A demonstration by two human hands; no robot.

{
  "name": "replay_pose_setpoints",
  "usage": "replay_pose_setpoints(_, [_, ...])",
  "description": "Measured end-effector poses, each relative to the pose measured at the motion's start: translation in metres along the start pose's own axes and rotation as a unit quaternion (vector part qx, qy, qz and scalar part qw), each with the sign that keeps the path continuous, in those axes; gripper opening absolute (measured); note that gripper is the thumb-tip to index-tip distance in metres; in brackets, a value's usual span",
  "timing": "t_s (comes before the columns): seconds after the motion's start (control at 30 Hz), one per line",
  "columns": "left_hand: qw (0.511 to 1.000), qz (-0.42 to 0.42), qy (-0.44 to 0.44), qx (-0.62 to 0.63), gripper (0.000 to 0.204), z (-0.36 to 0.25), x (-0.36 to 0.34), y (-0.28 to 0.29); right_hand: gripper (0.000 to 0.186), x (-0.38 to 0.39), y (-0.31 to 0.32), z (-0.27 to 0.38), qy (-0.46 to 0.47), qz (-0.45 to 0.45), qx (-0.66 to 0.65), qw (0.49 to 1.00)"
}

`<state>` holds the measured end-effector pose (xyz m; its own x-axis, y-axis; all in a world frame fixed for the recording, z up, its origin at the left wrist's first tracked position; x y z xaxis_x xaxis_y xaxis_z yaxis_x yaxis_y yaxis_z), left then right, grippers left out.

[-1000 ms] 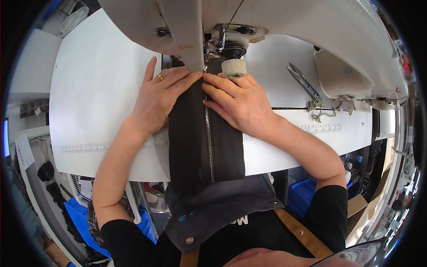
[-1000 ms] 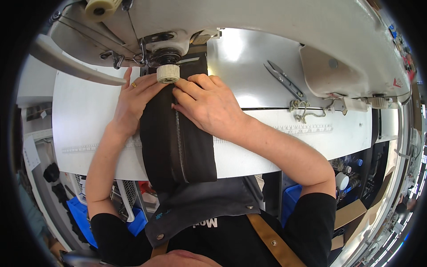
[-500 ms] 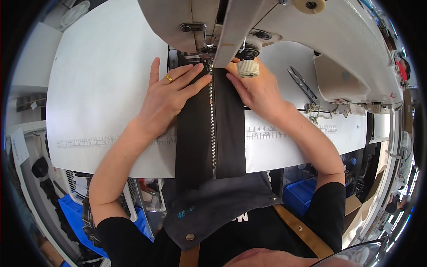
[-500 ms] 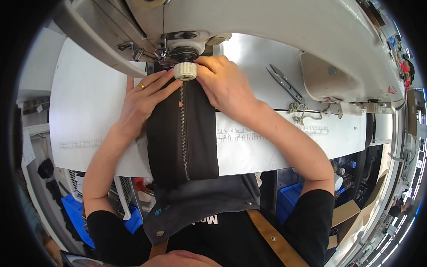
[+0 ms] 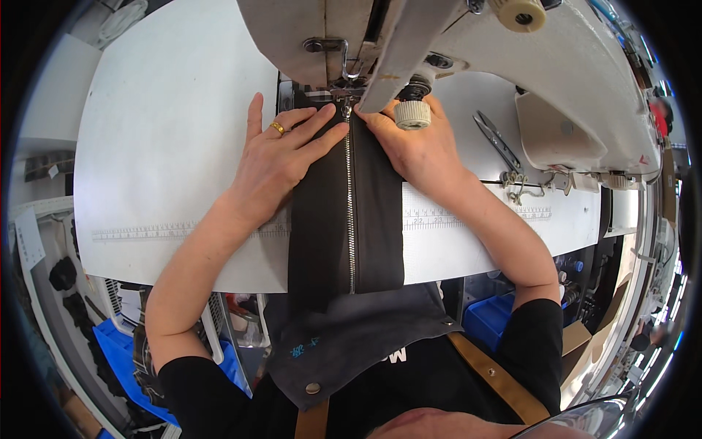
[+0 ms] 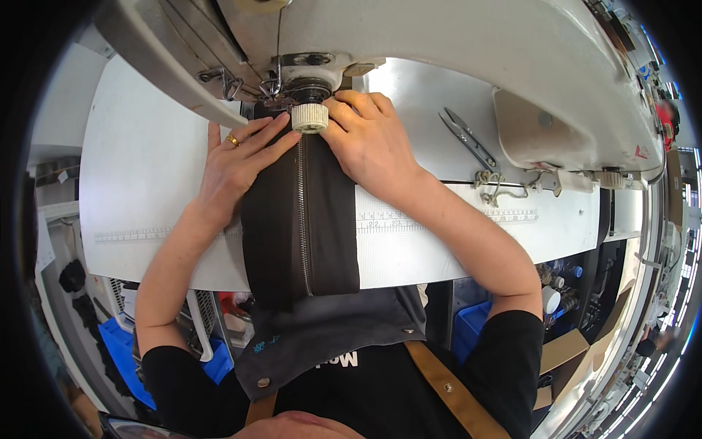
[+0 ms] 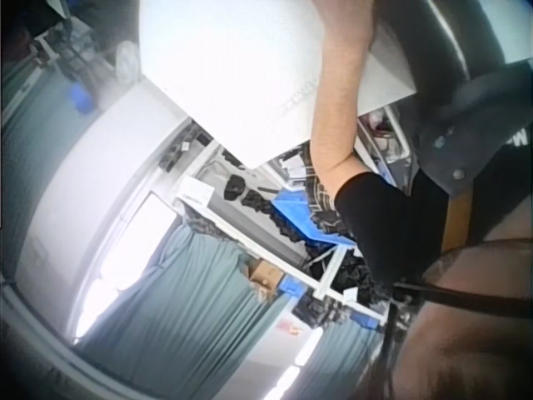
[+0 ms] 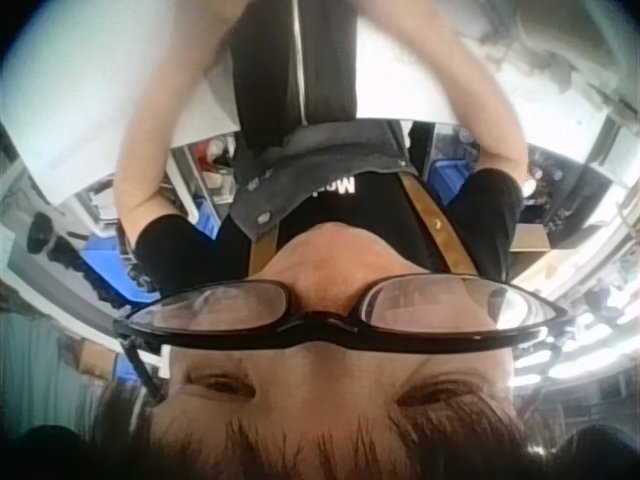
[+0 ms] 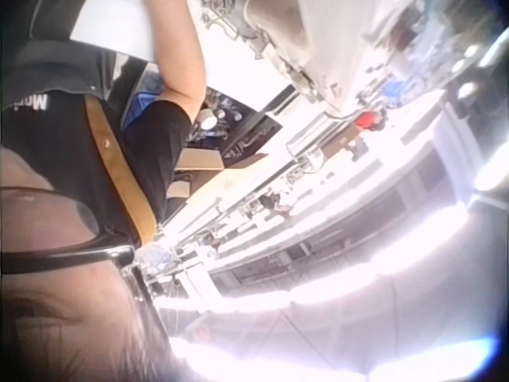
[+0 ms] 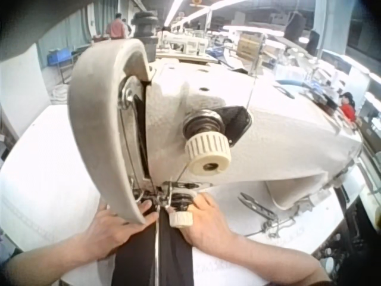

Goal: The person sews zippers onto plaid fabric pouches using an industrial sewing machine. They align the zipper with the fabric edge, guide the material under the presser foot, and stitch along the zipper teeth. The person handles multiple pouches, flipping them to sew different sides and trimming threads with scissors.

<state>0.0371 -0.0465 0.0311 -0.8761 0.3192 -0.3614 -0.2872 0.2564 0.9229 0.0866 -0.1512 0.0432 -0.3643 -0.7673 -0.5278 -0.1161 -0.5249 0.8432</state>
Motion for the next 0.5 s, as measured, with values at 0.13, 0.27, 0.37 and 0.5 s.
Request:
replay_pose_setpoints(0.13, [1.000,-0.007,0.004,0.007,0.046,-0.0005,0.0006,0.0004,0.016,0.0006,0.0005,-0.0015,-0.016,0.004,-0.010,1.000])
replay_pose_setpoints(0.27, [1.000,-0.009,0.005,0.006,0.046,-0.0006,0.0011,-0.0003,0.016,0.0003,0.0002,-0.0028,-0.026,0.009,-0.025,0.999])
replay_pose_setpoints(0.37, [1.000,-0.011,0.007,0.007,0.045,-0.0014,0.0007,0.0004,0.016,0.0009,0.0012,-0.0032,-0.024,-0.001,-0.023,0.999])
replay_pose_setpoints(0.5, [1.000,-0.009,0.005,0.004,0.045,-0.0017,-0.0004,0.0020,0.017,0.0016,-0.0019,-0.0055,-0.029,0.014,-0.037,0.999])
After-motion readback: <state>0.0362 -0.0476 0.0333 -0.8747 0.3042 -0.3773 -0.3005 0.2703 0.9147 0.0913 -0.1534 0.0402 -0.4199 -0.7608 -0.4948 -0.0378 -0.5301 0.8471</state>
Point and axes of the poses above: each hand's wrist, its own x-axis away from the middle knuckle, its own y-axis out of the back of the hand, z = x × y, the point moved 9 cm from there along -x, towards the middle knuckle, and after that the axes turned 2 degrees about -x, right-handed, at the moved point
